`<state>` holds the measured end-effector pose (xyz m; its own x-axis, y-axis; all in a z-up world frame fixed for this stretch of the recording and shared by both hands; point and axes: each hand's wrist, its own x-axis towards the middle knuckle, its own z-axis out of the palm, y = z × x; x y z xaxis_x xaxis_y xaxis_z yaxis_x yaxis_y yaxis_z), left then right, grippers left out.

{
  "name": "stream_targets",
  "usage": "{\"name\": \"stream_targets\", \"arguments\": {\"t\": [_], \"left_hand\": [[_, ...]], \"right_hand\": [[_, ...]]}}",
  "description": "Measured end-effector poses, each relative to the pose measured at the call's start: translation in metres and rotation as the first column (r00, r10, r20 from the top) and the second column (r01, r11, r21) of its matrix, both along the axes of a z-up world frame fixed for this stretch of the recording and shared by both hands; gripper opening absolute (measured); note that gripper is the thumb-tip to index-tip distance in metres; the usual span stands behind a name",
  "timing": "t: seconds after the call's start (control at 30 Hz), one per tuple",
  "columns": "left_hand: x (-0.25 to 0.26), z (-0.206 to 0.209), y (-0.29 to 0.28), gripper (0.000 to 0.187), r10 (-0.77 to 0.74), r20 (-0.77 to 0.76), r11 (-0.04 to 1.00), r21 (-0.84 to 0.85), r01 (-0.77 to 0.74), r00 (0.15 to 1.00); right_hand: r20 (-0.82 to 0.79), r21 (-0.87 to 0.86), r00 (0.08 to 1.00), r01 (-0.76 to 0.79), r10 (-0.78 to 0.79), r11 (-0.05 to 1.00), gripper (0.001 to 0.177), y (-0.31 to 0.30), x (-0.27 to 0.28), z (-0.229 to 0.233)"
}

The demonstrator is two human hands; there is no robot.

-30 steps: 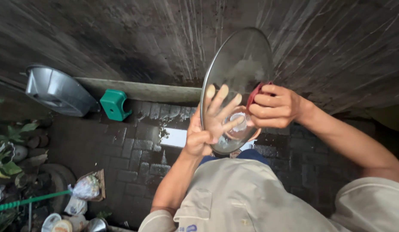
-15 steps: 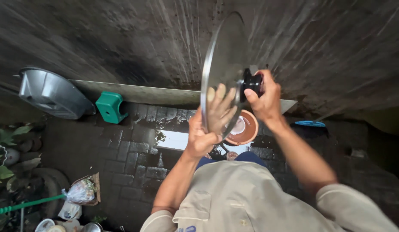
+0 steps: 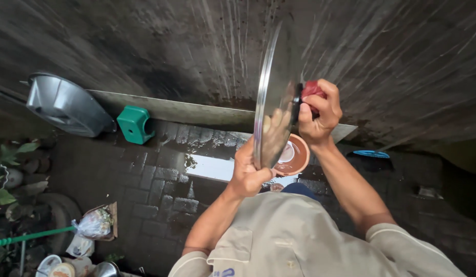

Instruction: Washing a glass pot lid using a cloth and a toothbrush under running water at an outdoor tap.

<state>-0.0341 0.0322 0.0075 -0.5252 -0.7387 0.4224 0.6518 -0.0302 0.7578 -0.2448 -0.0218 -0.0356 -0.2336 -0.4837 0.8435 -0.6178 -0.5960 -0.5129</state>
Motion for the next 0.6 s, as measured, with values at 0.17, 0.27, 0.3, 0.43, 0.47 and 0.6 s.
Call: {"name": "stream_targets", "arguments": {"t": [0.17, 0.27, 0.3, 0.43, 0.47, 0.6], "left_hand": [[0.004, -0.006, -0.017, 0.114, -0.074, -0.205, 0.989, 0.114, 0.099, 0.976], [0.005, -0.002, -0.027, 0.119, -0.037, -0.352, 0.95, 0.279, 0.142, 0.935], [0.004, -0.003, -0.03, 0.119, -0.039, -0.353, 0.951, 0.273, 0.143, 0.935], [0.004, -0.011, -0.039, 0.117, 0.02, -0.395, 0.94, 0.321, 0.117, 0.919], [0.005, -0.014, -0.041, 0.116, 0.028, -0.394, 0.951, 0.293, 0.097, 0.919], [0.033, -0.022, -0.052, 0.117, 0.045, -0.492, 0.934, 0.33, 0.138, 0.869]], "right_hand": [[-0.318, -0.31, 0.943, -0.005, -0.099, 0.951, 0.026, -0.005, -0.007, 0.02], [-0.37, -0.333, 0.899, 0.107, -0.234, 0.937, 0.029, 0.004, -0.007, 0.033], [-0.369, -0.339, 0.899, 0.107, -0.236, 0.935, 0.029, 0.002, -0.01, 0.027], [-0.328, -0.262, 0.901, 0.203, -0.285, 0.943, 0.039, -0.004, -0.023, 0.004], [-0.308, -0.202, 0.915, 0.204, -0.26, 0.958, 0.046, -0.007, -0.027, -0.001], [0.43, 0.353, 0.872, 0.078, -0.236, 0.932, 0.06, -0.037, -0.095, -0.081]]}}
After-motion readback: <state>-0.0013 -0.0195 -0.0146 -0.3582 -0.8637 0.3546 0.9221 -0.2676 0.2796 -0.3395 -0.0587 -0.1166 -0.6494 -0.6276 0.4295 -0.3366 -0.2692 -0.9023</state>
